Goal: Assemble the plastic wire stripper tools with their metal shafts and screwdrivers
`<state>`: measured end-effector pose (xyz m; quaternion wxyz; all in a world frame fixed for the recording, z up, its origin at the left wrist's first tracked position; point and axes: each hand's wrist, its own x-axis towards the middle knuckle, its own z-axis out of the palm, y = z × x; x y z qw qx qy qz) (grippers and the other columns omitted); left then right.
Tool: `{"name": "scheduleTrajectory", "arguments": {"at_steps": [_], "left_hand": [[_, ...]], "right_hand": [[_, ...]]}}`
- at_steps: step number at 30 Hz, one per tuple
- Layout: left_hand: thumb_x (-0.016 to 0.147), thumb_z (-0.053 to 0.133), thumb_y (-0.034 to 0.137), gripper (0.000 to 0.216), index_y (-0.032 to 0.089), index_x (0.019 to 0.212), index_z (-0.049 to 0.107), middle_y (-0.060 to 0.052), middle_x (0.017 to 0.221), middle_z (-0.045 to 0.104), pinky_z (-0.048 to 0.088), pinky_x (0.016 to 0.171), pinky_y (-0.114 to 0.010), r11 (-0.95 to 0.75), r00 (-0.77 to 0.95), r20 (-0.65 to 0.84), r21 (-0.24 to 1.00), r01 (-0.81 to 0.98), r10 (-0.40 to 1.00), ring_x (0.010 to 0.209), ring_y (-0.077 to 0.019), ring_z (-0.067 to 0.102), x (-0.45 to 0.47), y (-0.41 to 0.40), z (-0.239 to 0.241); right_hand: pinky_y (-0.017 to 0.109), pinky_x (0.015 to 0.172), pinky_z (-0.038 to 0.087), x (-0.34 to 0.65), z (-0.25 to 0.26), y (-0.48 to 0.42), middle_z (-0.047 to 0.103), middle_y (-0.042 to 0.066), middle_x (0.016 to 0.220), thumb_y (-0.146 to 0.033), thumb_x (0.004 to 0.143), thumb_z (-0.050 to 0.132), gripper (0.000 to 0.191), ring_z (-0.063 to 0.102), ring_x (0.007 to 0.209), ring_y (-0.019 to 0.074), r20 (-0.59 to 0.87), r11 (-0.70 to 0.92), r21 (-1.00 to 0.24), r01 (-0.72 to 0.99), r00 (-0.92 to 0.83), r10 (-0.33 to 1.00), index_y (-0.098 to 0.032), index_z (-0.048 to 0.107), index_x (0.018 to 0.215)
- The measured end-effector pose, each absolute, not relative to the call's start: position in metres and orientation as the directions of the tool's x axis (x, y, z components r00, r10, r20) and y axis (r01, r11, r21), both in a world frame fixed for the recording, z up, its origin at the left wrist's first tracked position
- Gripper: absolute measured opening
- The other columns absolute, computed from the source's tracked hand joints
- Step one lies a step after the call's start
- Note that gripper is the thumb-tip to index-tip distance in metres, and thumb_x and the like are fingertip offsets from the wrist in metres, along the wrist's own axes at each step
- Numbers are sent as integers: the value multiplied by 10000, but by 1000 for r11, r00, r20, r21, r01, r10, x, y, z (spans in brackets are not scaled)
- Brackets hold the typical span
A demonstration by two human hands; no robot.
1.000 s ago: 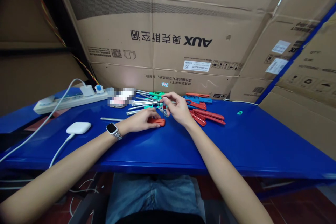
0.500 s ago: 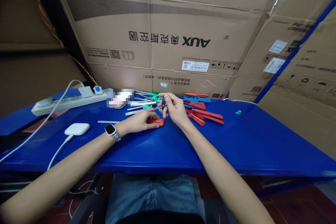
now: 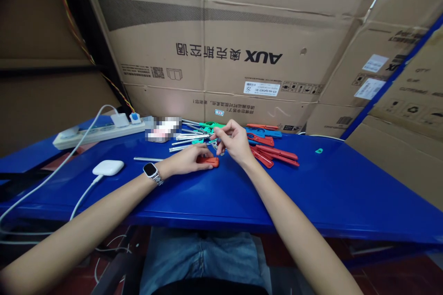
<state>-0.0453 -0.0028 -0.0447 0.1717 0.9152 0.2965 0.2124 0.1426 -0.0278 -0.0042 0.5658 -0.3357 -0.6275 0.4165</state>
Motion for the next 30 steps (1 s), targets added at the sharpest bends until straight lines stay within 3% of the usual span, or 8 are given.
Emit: {"name": "scheduleTrajectory", "arguments": {"at_steps": [5, 8, 12, 23, 30], "left_hand": [[861, 655, 502, 350, 178, 982, 710, -73, 958, 671, 474, 760, -324, -774, 744, 284, 431, 465, 605, 843, -219, 615, -46, -3, -44], [867, 644, 513, 361, 178, 978, 714, -71, 932, 669, 472, 728, -311, -775, 746, 284, 433, 461, 602, 809, -209, 609, -47, -2, -43], [869, 642, 502, 351, 179, 984, 716, -69, 929, 672, 470, 717, -306, -778, 750, 281, 426, 463, 599, 801, -207, 610, -46, -2, -43], [865, 670, 452, 335, 165, 1031, 712, -78, 989, 681, 473, 800, -325, -756, 737, 256, 433, 491, 626, 868, -217, 621, -46, -4, -43], [867, 664, 451, 322, 160, 1000, 708, -73, 961, 672, 468, 781, -321, -752, 738, 245, 433, 497, 629, 857, -216, 616, -46, -3, -45]], "right_hand": [[207, 342, 414, 140, -8, -26, 665, -40, 684, -608, 732, 747, 494, 572, 362, 97, 437, 432, -899, -66, -116, 892, -214, 481, 869], [217, 400, 457, 145, -10, -25, 663, -20, 772, -610, 816, 659, 479, 604, 409, 89, 452, 446, -892, -75, -156, 878, -195, 579, 1040], [235, 466, 511, 151, -12, -23, 690, 24, 891, -563, 825, 675, 437, 639, 468, 92, 452, 445, -891, -83, -216, 865, -176, 634, 1024], [212, 366, 490, 147, -5, -22, 676, -26, 723, -532, 683, 813, 467, 620, 396, 106, 441, 439, -897, -52, -168, 882, -193, 507, 780], [200, 307, 429, 138, -3, -25, 707, -2, 689, -533, 673, 814, 516, 620, 376, 130, 415, 412, -910, -51, -147, 898, -217, 416, 757]]}}
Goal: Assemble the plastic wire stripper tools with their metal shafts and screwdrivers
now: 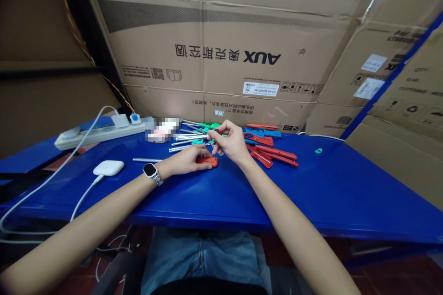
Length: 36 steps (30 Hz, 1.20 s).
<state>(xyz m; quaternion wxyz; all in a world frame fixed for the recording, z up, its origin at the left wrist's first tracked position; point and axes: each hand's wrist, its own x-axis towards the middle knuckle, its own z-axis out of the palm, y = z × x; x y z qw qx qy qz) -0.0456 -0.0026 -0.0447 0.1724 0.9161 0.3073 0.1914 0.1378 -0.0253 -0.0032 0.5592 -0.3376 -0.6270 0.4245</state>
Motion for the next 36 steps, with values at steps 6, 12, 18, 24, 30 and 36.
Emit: {"name": "scheduleTrajectory", "arguments": {"at_steps": [6, 12, 18, 24, 30, 36], "left_hand": [[871, 656, 445, 313, 165, 1001, 708, -67, 953, 655, 466, 764, -313, -751, 737, 245, 430, 500, 630, 850, -213, 606, -45, -4, -43], [868, 657, 460, 328, 166, 1005, 707, -71, 968, 661, 462, 799, -321, -749, 742, 232, 435, 500, 629, 896, -226, 601, -45, -3, -44], [872, 658, 442, 312, 154, 982, 704, -64, 922, 643, 446, 724, -297, -749, 741, 225, 420, 512, 633, 800, -198, 584, -45, -4, -42], [872, 666, 441, 316, 152, 991, 714, -63, 916, 638, 433, 742, -305, -750, 744, 219, 417, 513, 631, 811, -201, 579, -43, -5, -40], [871, 668, 445, 321, 151, 990, 719, -63, 904, 632, 430, 741, -313, -752, 741, 223, 405, 520, 633, 807, -204, 573, -43, -5, -41], [874, 649, 467, 333, 159, 984, 713, -70, 934, 647, 452, 752, -317, -755, 742, 233, 410, 512, 629, 819, -210, 592, -44, -5, -40]], "right_hand": [[222, 312, 436, 135, -9, -23, 698, -25, 671, -543, 699, 790, 515, 606, 356, 136, 450, 449, -893, -25, -77, 890, -235, 382, 767], [220, 305, 386, 132, -16, -23, 667, -41, 632, -527, 723, 780, 516, 604, 362, 145, 500, 500, -866, 3, 4, 866, -250, 345, 753], [205, 366, 415, 132, -16, -28, 641, -38, 751, -557, 860, 629, 373, 557, 373, 69, 540, 542, -839, 45, -55, 840, -221, 562, 1007], [217, 411, 468, 142, -12, -26, 670, 8, 843, -593, 830, 641, 438, 595, 431, 73, 501, 509, -860, 27, -141, 854, -186, 642, 993], [219, 370, 423, 140, -9, -24, 635, -37, 644, -569, 732, 758, 435, 531, 370, 82, 491, 493, -869, 47, -40, 870, -212, 516, 789], [236, 336, 353, 135, -14, -25, 616, -58, 598, -505, 731, 778, 450, 499, 344, 106, 498, 496, -867, 43, 32, 867, -250, 408, 746]]}}
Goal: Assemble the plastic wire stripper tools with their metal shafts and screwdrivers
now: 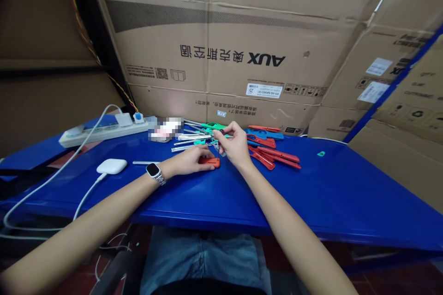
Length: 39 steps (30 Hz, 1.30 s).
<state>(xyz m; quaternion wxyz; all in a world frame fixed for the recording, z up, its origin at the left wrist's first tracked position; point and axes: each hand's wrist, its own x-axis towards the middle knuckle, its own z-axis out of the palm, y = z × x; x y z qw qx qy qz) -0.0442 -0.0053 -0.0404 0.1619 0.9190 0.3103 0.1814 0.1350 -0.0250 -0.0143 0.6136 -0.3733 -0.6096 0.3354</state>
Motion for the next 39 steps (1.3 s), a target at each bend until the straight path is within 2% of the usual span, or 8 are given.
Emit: {"name": "scheduleTrajectory", "arguments": {"at_steps": [6, 11, 15, 20, 24, 28, 31, 39], "left_hand": [[888, 618, 474, 333, 166, 982, 700, -71, 966, 656, 467, 781, -323, -754, 750, 216, 416, 508, 624, 874, -227, 610, -46, -5, -41], [844, 671, 477, 389, 169, 1081, 689, -92, 1031, 642, 455, 865, -370, -764, 743, 213, 316, 563, 635, 998, -280, 595, -49, -9, -37], [857, 661, 446, 304, 184, 1007, 685, -75, 981, 631, 442, 843, -369, -751, 727, 195, 231, 618, 658, 957, -269, 591, -52, -13, -31], [935, 575, 424, 269, 166, 955, 649, -82, 964, 612, 436, 749, -336, -801, 780, 196, 223, 555, 595, 853, -235, 582, -50, -20, -26], [977, 522, 411, 282, 166, 1068, 627, -104, 1069, 601, 443, 811, -348, -847, 811, 244, 162, 507, 532, 938, -244, 584, -45, -26, -26], [1004, 472, 431, 302, 196, 1124, 619, -97, 1112, 590, 422, 879, -368, -865, 812, 305, 104, 491, 497, 972, -239, 578, -42, -27, -27], [1011, 465, 424, 295, 205, 1130, 623, -94, 1116, 590, 402, 915, -387, -871, 808, 329, 129, 475, 489, 980, -238, 574, -42, -25, -25], [987, 525, 402, 356, 242, 1306, 531, -93, 1206, 586, 415, 968, -424, -859, 725, 489, 111, 501, 486, 1122, -260, 543, -39, -24, -6]], "right_hand": [[266, 475, 471, 136, -25, -25, 681, -18, 702, -560, 822, 660, 353, 576, 472, 129, 483, 499, -846, 187, -129, 866, -236, 523, 796], [252, 451, 350, 157, -14, -29, 545, -36, 494, -546, 884, 558, 383, 483, 416, 125, 470, 415, -799, 435, 22, 882, -219, 506, 692], [264, 495, 292, 177, -23, -34, 548, -2, 517, -432, 852, 608, 330, 503, 497, 145, 244, 210, -541, 814, -87, 966, -202, 547, 624], [288, 577, 348, 179, -39, -41, 708, 93, 785, -393, 840, 632, 197, 650, 734, 239, 137, 104, -327, 939, -62, 989, -196, 645, 845], [289, 610, 379, 172, -34, -44, 713, 83, 813, -366, 877, 595, 184, 653, 745, 232, 195, 124, -377, 918, -52, 979, -201, 644, 942], [287, 703, 437, 167, -24, -48, 724, 45, 940, -418, 977, 457, 268, 645, 782, 186, 353, 357, -536, 765, -181, 918, -225, 643, 963], [297, 743, 473, 164, -25, -51, 712, 30, 954, -457, 977, 470, 286, 644, 810, 175, 342, 469, -617, 631, -322, 883, -239, 637, 1060], [240, 487, 510, 166, -27, -46, 514, -67, 640, -588, 880, 569, 459, 541, 539, 115, 229, 291, -946, 146, -339, 912, -222, 547, 1157]]}}
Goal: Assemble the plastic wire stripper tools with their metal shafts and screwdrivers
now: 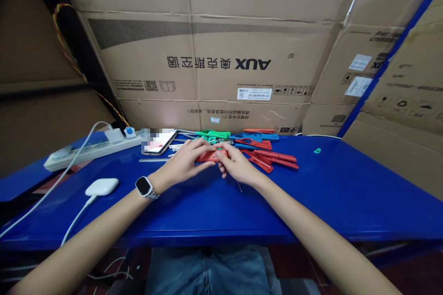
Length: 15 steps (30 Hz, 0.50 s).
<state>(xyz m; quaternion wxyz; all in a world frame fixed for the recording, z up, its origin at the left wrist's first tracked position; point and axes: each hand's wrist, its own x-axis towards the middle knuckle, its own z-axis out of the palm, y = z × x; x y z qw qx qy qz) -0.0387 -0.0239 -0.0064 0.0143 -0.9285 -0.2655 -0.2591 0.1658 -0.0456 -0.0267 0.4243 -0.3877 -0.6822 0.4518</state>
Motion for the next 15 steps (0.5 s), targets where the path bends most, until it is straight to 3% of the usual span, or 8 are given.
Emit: {"name": "scheduleTrajectory", "arguments": {"at_steps": [5, 11, 15], "left_hand": [[950, 553, 270, 450, 233, 1385, 443, -139, 1396, 500, 391, 1040, -489, -805, 583, 660, 54, 591, 473, 1294, -307, 462, -37, -25, -9], [952, 545, 319, 365, 213, 1300, 518, -121, 1373, 530, 406, 1078, -477, -791, 612, 574, 108, 603, 544, 1288, -289, 483, -36, -17, -24], [953, 535, 317, 367, 187, 1295, 532, -138, 1406, 508, 398, 1098, -485, -756, 597, 529, 139, 640, 603, 1313, -299, 468, -37, -9, -28]], "right_hand": [[234, 498, 487, 200, -21, -23, 565, -60, 603, -571, 772, 686, 446, 573, 516, 119, 231, 235, -970, 58, -70, 970, -209, 584, 1011], [194, 467, 434, 215, -16, 35, 527, -70, 555, -415, 862, 624, 239, 513, 457, 88, 218, 171, -954, 248, 180, 959, -193, 572, 931], [192, 494, 451, 190, -12, 75, 519, -65, 576, -285, 923, 534, 114, 504, 473, 82, 216, 142, -922, 361, 172, 961, -178, 563, 897]]}}
